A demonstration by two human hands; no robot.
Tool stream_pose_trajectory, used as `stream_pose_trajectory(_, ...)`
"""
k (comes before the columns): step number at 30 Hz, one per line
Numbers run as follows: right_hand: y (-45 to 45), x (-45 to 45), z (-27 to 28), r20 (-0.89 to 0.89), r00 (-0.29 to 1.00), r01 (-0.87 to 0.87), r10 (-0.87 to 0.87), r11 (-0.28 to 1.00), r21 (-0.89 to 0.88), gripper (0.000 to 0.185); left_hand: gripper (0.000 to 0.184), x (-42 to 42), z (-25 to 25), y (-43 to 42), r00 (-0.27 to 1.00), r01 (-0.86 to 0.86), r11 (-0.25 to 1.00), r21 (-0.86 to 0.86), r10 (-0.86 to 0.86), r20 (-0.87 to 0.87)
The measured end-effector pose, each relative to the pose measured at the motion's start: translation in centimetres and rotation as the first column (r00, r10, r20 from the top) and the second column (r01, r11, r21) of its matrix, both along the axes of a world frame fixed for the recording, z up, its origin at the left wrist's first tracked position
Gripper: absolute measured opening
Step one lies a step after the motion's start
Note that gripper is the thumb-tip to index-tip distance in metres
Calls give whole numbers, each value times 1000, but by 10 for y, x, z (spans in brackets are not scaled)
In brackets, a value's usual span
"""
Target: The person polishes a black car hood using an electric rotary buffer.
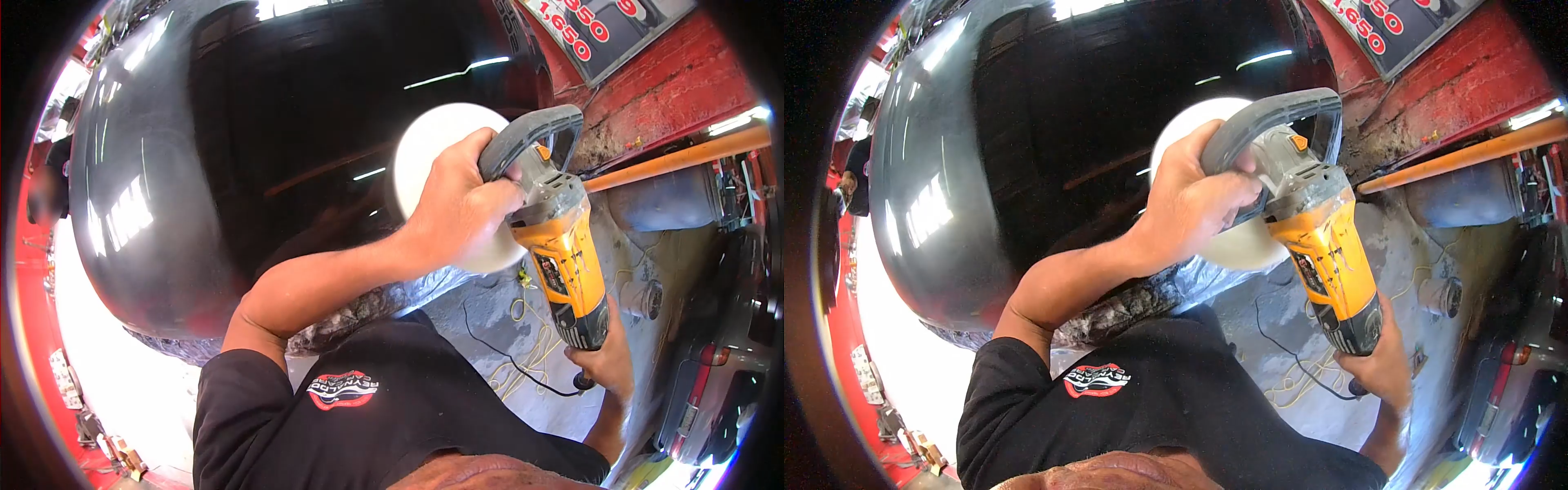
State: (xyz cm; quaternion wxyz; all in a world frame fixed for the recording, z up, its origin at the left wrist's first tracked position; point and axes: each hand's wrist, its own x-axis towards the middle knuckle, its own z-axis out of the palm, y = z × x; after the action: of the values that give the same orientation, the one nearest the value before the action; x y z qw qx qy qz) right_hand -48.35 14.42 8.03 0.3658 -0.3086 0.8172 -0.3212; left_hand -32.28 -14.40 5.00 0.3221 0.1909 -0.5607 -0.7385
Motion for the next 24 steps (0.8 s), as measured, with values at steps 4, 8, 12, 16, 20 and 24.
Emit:
stream_pose_trajectory(4, -35, -11, 13, -89, 996, -16, 16, 1000, 8, 96, 16, -11, 0, -37, 996, -54, 998, -23, 52, -74)
stream_pose_trajectory(8, -88, -23, 41, -44, 999, -22, 24, 999, 44, 95, 14, -31, 8, -84, 979, -133, 990, -44, 125, -164)
stream_pose_trajectory(12, -144, -47, 49, -139, 977, -171, 164, 985, -40, 82, 12, -46, 13, -139, 960, -222, 973, -63, 206, -190)
stream_pose_trajectory(16, -207, -79, 52, -188, 950, -269, 251, 960, -75, 76, 21, -65, 13, -211, 951, -291, 946, -141, 269, -153)
stream_pose_trajectory(20, -278, -85, 70, -237, 923, -327, 304, 943, -63, 69, 12, -71, 29, -278, 929, -368, 922, -123, 357, -103)
stream_pose_trajectory(24, -340, -140, 56, -359, 836, -487, 415, 863, -137, 57, 8, -97, 35, -347, 896, -431, 895, -118, 409, -171)
